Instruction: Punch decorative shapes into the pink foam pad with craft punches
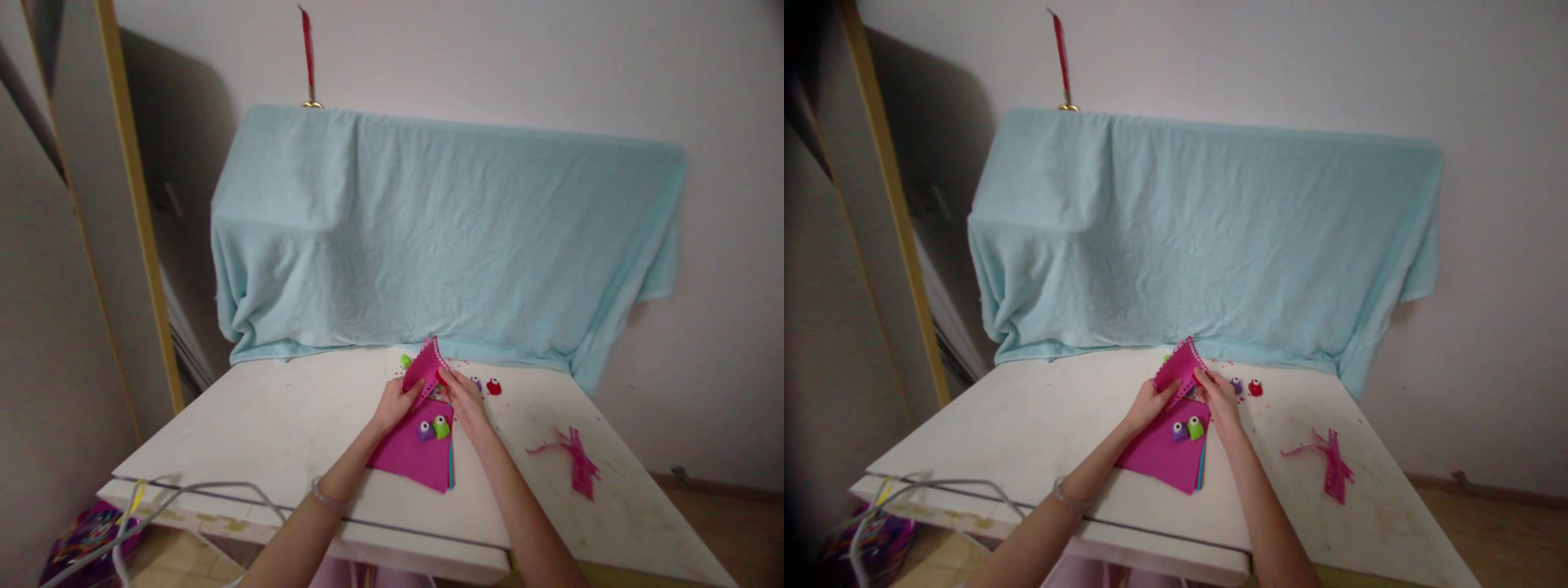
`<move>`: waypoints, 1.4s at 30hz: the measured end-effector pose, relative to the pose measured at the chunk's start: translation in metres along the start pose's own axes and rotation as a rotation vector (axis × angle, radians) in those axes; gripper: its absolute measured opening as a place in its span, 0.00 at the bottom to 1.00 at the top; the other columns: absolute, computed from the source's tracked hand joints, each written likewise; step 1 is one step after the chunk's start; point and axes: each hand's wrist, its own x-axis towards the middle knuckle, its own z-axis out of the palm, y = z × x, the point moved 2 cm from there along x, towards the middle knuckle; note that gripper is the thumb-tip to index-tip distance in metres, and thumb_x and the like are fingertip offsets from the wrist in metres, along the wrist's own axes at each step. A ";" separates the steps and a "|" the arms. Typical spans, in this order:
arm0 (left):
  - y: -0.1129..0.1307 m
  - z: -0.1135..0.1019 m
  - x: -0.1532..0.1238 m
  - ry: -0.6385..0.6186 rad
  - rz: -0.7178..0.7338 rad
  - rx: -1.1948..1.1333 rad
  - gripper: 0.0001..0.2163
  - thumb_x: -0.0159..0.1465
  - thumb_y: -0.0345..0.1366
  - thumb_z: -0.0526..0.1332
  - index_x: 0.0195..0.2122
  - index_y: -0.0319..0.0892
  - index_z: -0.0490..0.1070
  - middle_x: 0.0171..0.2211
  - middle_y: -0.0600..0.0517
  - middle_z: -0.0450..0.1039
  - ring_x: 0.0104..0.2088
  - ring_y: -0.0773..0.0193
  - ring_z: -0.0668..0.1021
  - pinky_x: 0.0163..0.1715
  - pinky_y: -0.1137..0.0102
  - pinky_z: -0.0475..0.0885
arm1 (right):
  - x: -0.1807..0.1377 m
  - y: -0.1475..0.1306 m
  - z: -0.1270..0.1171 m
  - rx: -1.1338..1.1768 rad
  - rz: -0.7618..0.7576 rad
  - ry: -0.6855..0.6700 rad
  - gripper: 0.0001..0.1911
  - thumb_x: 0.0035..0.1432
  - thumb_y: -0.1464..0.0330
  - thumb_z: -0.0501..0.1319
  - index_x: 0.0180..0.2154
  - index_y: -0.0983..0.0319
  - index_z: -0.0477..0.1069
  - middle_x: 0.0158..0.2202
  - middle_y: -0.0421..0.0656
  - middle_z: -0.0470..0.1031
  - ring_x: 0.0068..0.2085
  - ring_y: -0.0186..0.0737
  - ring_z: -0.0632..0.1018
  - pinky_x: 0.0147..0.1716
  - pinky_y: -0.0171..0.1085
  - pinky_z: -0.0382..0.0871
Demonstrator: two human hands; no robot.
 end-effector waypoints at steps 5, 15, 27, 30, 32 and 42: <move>-0.003 0.000 0.002 -0.026 -0.008 0.026 0.20 0.62 0.51 0.57 0.31 0.36 0.75 0.25 0.50 0.73 0.26 0.63 0.70 0.28 0.72 0.65 | 0.001 0.001 -0.002 0.004 0.002 -0.003 0.18 0.46 0.57 0.72 0.34 0.63 0.76 0.28 0.40 0.75 0.23 0.31 0.69 0.22 0.32 0.63; -0.002 0.001 0.002 -0.026 0.009 0.054 0.22 0.63 0.52 0.54 0.33 0.36 0.75 0.26 0.51 0.73 0.27 0.63 0.71 0.30 0.71 0.66 | 0.000 0.005 0.002 -0.005 0.050 -0.077 0.18 0.42 0.57 0.74 0.30 0.62 0.75 0.25 0.39 0.73 0.22 0.29 0.66 0.19 0.32 0.55; 0.026 -0.005 -0.005 -0.004 -0.021 0.146 0.21 0.61 0.52 0.57 0.32 0.36 0.75 0.23 0.50 0.72 0.30 0.59 0.74 0.31 0.70 0.68 | -0.001 0.002 0.003 -0.011 0.083 -0.067 0.17 0.43 0.58 0.73 0.30 0.63 0.75 0.26 0.39 0.74 0.22 0.28 0.66 0.20 0.32 0.53; 0.028 -0.005 -0.006 -0.014 -0.011 0.156 0.21 0.61 0.52 0.57 0.32 0.36 0.75 0.23 0.50 0.73 0.30 0.59 0.74 0.31 0.70 0.68 | -0.001 0.001 0.002 -0.034 0.089 -0.083 0.18 0.43 0.57 0.73 0.30 0.63 0.76 0.26 0.40 0.74 0.23 0.29 0.67 0.20 0.32 0.54; 0.027 -0.005 -0.006 -0.019 -0.002 0.159 0.21 0.61 0.52 0.57 0.32 0.36 0.75 0.23 0.50 0.73 0.30 0.60 0.74 0.31 0.70 0.68 | -0.001 0.002 0.002 -0.049 0.098 -0.081 0.18 0.42 0.57 0.73 0.30 0.63 0.76 0.26 0.40 0.74 0.22 0.29 0.66 0.20 0.32 0.54; 0.018 -0.003 -0.003 -0.034 0.051 0.158 0.21 0.62 0.52 0.56 0.33 0.37 0.75 0.24 0.51 0.73 0.30 0.60 0.74 0.31 0.70 0.69 | 0.001 0.006 -0.001 -0.044 0.114 -0.094 0.16 0.44 0.57 0.73 0.29 0.62 0.75 0.24 0.39 0.73 0.21 0.29 0.64 0.20 0.33 0.53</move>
